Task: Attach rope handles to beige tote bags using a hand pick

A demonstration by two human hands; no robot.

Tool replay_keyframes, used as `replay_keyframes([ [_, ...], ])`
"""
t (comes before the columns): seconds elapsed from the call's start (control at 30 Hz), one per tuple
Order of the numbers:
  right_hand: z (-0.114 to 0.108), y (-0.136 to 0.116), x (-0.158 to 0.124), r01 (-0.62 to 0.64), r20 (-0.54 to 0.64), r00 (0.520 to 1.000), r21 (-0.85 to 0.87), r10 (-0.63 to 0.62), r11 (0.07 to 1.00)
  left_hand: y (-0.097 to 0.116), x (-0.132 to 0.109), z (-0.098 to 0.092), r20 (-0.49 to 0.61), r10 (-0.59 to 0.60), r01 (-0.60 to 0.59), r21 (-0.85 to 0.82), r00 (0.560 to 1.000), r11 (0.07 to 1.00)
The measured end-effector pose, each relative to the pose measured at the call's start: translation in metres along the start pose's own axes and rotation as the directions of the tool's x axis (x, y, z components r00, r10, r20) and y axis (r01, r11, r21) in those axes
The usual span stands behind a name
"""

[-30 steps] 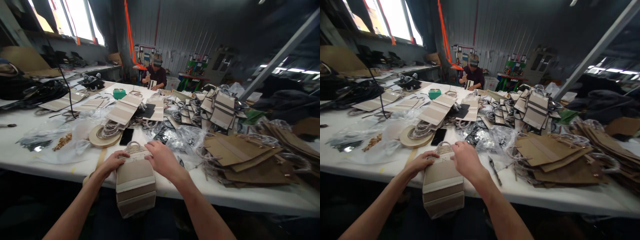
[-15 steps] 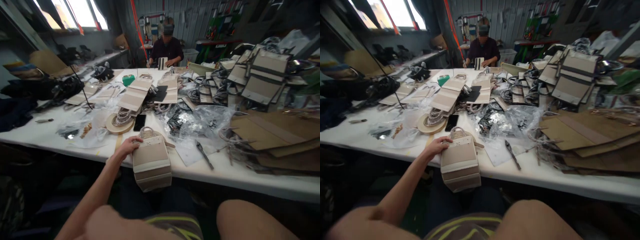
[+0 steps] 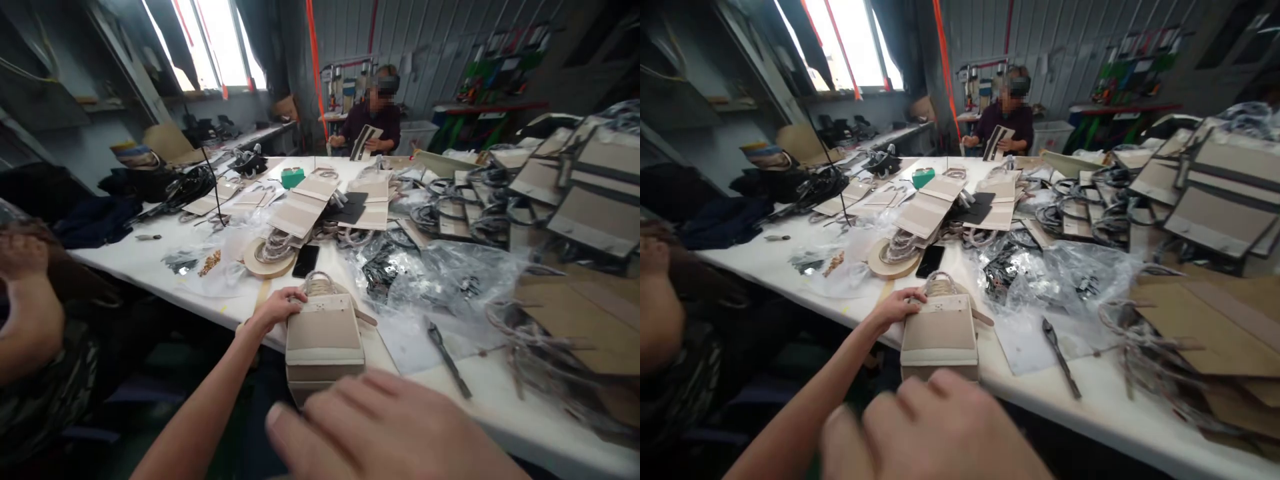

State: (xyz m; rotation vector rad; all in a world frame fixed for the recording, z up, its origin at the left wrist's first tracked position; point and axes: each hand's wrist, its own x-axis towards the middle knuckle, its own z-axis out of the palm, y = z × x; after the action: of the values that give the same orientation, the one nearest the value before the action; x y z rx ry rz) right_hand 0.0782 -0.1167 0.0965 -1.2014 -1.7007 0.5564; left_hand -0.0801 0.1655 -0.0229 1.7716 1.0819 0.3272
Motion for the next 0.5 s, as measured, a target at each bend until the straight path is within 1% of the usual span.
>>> replay_keyframes([
  [0.03, -0.012, 0.013, 0.015, -0.011, 0.026, 1.0, -0.095, 0.014, 0.995, -0.001, -0.001, 0.0, -0.008, 0.003, -0.004, -0.015, 1.0, 1.0],
  [0.07, -0.02, 0.028, 0.028, -0.053, 0.036, 0.997, -0.197, 0.061, 0.979, -0.002, -0.002, 0.001, -0.017, 0.005, -0.006, -0.034, 1.0, 0.999],
  [0.13, -0.025, 0.069, 0.045, -0.123, -0.057, 0.992, -0.341, 0.11, 0.932, -0.002, -0.003, 0.002, -0.034, 0.015, -0.017, -0.068, 0.999, 0.998],
  [0.17, -0.022, 0.092, 0.048, -0.146, -0.101, 0.988, -0.393, 0.115, 0.908, -0.002, -0.004, 0.003, -0.04, 0.02, -0.023, -0.078, 0.999, 0.997],
  [0.23, -0.012, 0.135, 0.047, -0.173, -0.127, 0.983, -0.45, 0.129, 0.876, 0.001, -0.006, 0.003, -0.049, 0.022, -0.025, -0.08, 0.999, 0.996],
  [0.3, 0.0, 0.163, 0.039, -0.198, -0.122, 0.98, -0.476, 0.158, 0.857, 0.005, -0.007, 0.003, -0.054, 0.023, -0.027, -0.073, 0.998, 0.997],
  [0.37, 0.006, 0.175, 0.03, -0.225, -0.118, 0.974, -0.479, 0.192, 0.848, 0.006, -0.008, 0.002, -0.054, 0.027, -0.03, -0.066, 0.998, 0.997],
  [0.43, 0.009, 0.176, 0.026, -0.247, -0.126, 0.969, -0.467, 0.213, 0.849, 0.003, -0.006, 0.0, -0.049, 0.029, -0.031, -0.052, 0.998, 0.998],
  [0.5, 0.01, 0.175, 0.025, -0.255, -0.139, 0.967, -0.468, 0.214, 0.846, -0.005, 0.002, -0.003, -0.072, 0.026, -0.028, -0.034, 0.997, 0.999],
])
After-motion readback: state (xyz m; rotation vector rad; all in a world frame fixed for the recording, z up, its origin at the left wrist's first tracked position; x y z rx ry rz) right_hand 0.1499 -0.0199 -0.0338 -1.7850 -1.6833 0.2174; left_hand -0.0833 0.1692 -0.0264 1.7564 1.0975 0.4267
